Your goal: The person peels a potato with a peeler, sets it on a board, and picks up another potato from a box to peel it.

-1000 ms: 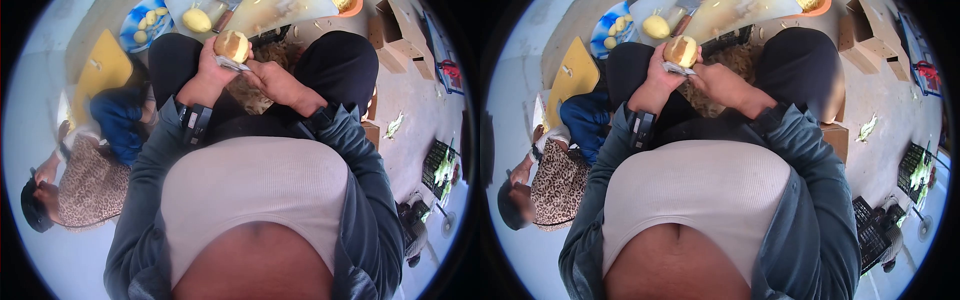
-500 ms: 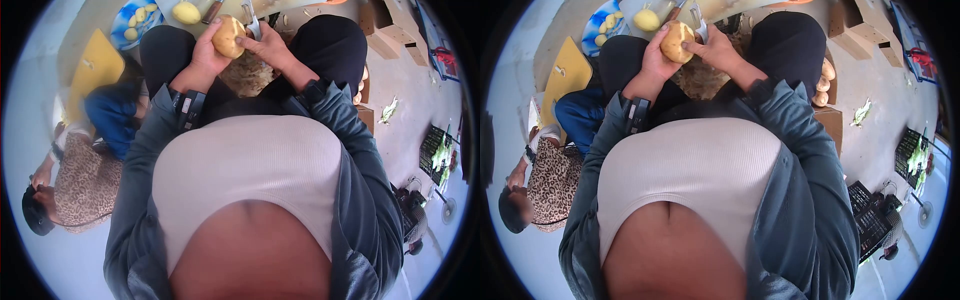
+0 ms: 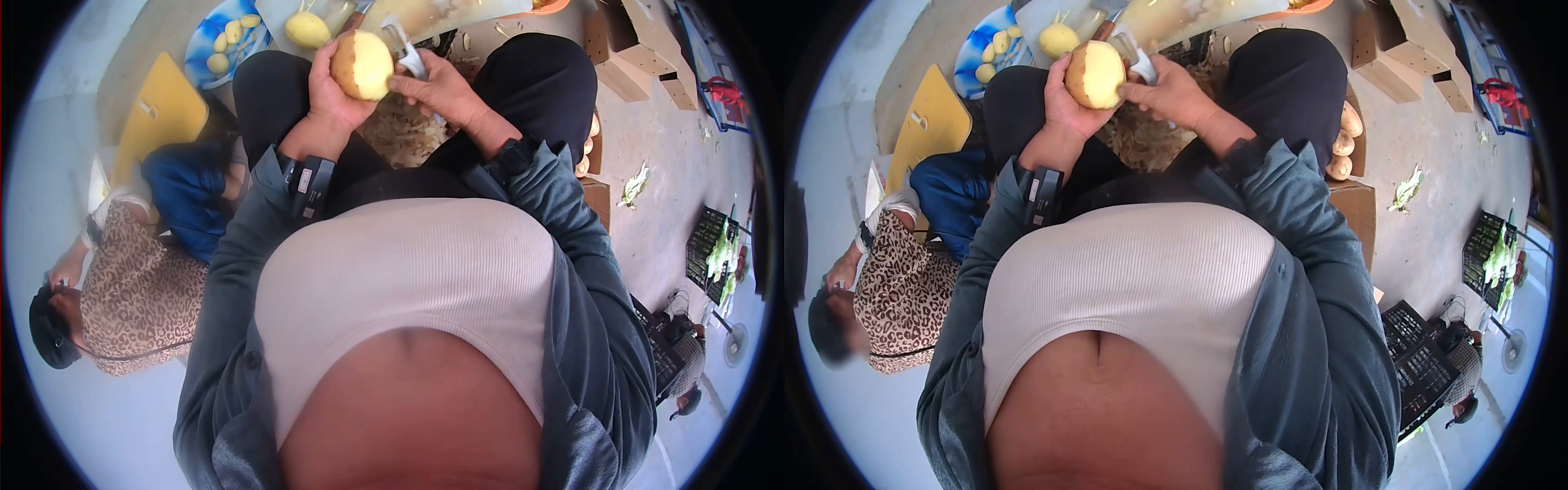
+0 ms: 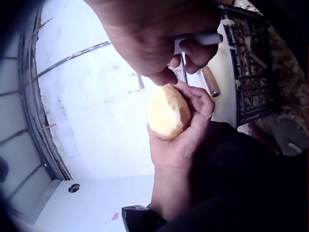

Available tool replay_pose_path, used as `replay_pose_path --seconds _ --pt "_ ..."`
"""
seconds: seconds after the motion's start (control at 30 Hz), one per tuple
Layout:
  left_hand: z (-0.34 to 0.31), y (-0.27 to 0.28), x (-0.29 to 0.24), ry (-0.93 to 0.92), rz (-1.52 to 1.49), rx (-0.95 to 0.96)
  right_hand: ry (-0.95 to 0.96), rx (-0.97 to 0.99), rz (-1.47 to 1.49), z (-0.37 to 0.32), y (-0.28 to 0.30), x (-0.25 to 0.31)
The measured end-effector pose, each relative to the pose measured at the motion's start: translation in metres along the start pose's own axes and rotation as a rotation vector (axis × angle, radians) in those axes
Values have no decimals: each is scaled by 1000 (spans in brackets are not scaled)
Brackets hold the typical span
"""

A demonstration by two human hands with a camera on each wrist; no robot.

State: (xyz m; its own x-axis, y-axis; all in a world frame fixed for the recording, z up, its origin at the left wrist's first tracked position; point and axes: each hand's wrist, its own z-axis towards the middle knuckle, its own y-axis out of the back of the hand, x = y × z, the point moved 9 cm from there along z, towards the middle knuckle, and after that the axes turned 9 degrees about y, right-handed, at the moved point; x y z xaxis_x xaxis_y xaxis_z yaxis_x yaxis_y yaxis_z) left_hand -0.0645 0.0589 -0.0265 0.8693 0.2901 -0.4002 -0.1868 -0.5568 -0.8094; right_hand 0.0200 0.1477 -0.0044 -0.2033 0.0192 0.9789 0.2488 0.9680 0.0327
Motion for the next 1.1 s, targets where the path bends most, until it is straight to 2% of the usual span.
replay_pose_path --seconds 0.07,0.23,0.4,0.5,0.57,0.6,0.63,0.67,0.73,0.83,0.9,0.93,1.0,1.03,1.1 --pt "-3 -9 7 51 -61 86 74 36 22 0 -7 3" --pt "-1 -12 7 37 -63 102 90 28 36 1 -5 3" --pt "-7 -18 7 56 -71 62 54 51 149 0 -7 1" --pt "-2 -17 6 52 -61 155 6 -43 134 0 8 -10" --pt "-4 0 0 27 -120 5 -34 -84 19 2 20 -16" --pt "-7 -3 -3 12 -120 8 -78 -131 -96 2 29 -23" --pt "-9 -3 -5 -14 -116 -25 173 -161 -369 7 35 -15" --pt "-13 -4 -7 -42 -112 -56 190 -150 -374 8 33 -17" --pt "-17 -6 -11 -48 -136 -56 424 -211 -550 -1 31 10" --pt "-19 -28 -5 74 -133 225 398 -243 -498 -4 36 31" --pt "-25 -36 -6 66 -68 238 364 -233 -393 -5 36 35" --pt "-14 -28 16 56 -6 253 367 -239 -414 -9 46 14" --pt "-11 -27 17 49 65 272 591 -229 -422 -15 39 33" --pt "-10 -27 18 36 142 285 708 -271 -555 -18 40 43" --pt "-8 -22 17 68 108 296 631 -282 -534 -15 46 41"
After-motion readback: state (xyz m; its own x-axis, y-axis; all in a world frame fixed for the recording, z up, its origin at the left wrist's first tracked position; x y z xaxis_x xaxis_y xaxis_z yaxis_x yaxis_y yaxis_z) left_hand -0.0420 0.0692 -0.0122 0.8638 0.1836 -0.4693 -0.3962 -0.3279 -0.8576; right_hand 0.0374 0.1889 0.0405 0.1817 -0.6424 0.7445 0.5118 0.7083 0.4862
